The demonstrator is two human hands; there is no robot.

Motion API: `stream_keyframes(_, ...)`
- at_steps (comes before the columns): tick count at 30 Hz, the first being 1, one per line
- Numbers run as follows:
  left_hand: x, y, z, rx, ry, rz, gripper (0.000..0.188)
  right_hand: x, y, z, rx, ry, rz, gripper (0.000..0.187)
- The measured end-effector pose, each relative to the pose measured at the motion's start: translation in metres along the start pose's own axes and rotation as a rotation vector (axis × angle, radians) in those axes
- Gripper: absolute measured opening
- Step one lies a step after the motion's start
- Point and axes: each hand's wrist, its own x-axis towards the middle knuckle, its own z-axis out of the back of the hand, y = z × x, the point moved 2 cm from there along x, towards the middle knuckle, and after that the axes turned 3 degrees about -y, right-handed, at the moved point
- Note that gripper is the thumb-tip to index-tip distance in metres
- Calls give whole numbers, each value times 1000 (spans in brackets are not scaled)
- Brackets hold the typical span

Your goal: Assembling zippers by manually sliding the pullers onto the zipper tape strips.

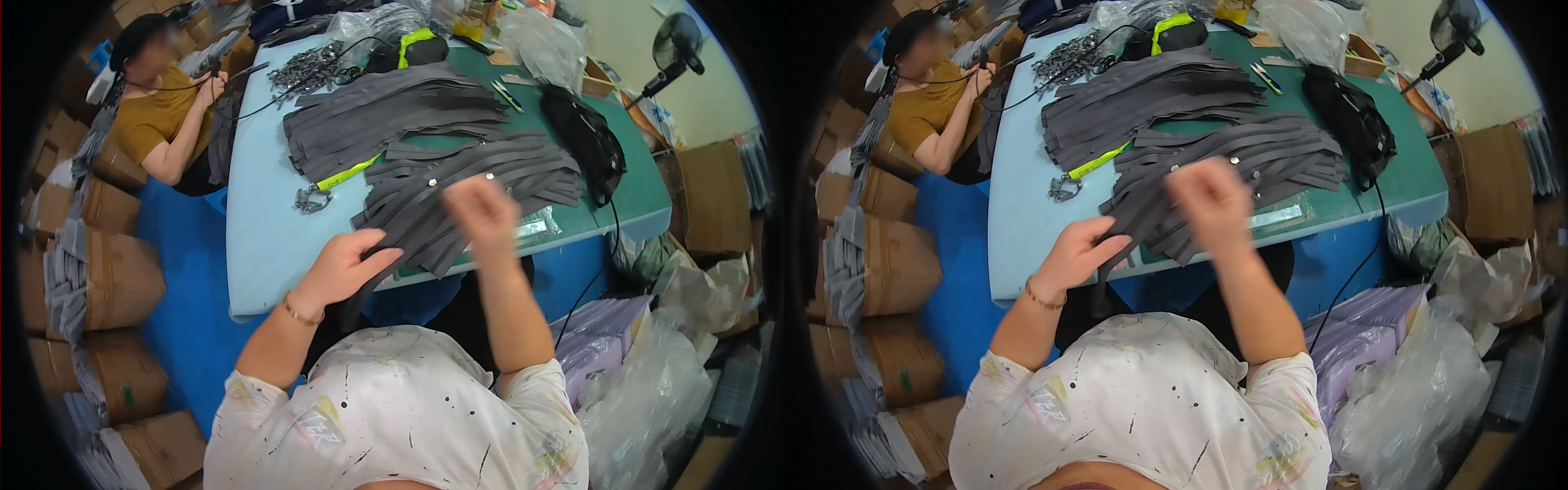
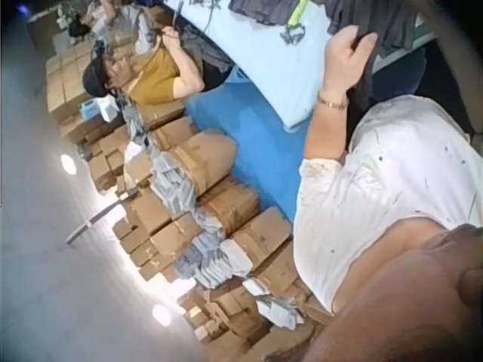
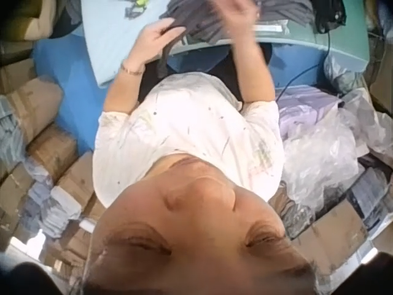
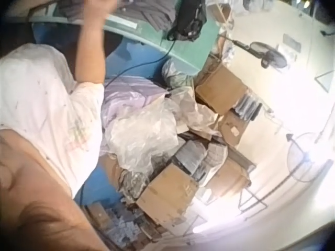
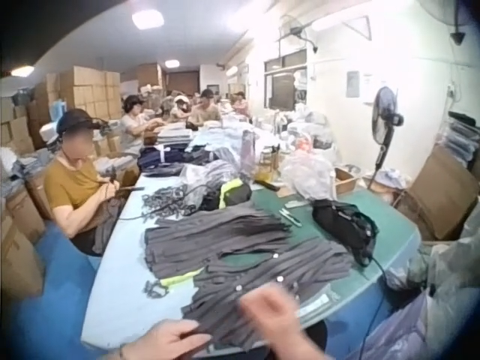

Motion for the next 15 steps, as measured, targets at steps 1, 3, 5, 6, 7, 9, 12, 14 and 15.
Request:
stream_keyframes(1,12,-6,-2,105,80,-39,21,21,2,28,38,-140,-7,8)
stream_keyframes(3,39,-23,-12,217,203,-29,26,56,-3,90,2,-361,33,14)
stream_keyframes(5,68,-34,-26,267,240,21,27,82,-19,139,-19,-487,31,18)
stream_keyframes(6,84,-34,-34,311,242,18,28,93,-28,161,-58,-519,4,19)
stream_keyframes(7,98,-28,-46,310,227,15,28,101,-43,181,-55,-505,9,19)
stream_keyframes(9,123,-14,-58,571,13,-343,27,116,-74,210,-259,-455,-18,22)
stream_keyframes(12,153,7,-46,787,-351,-638,24,115,-87,236,-661,-432,-53,30)
stream_keyframes(14,173,12,-9,956,-534,-593,20,109,-80,225,-695,-456,-63,38)
stream_keyframes(15,183,20,10,1027,-625,-612,21,106,-74,217,-645,-430,-2,40)
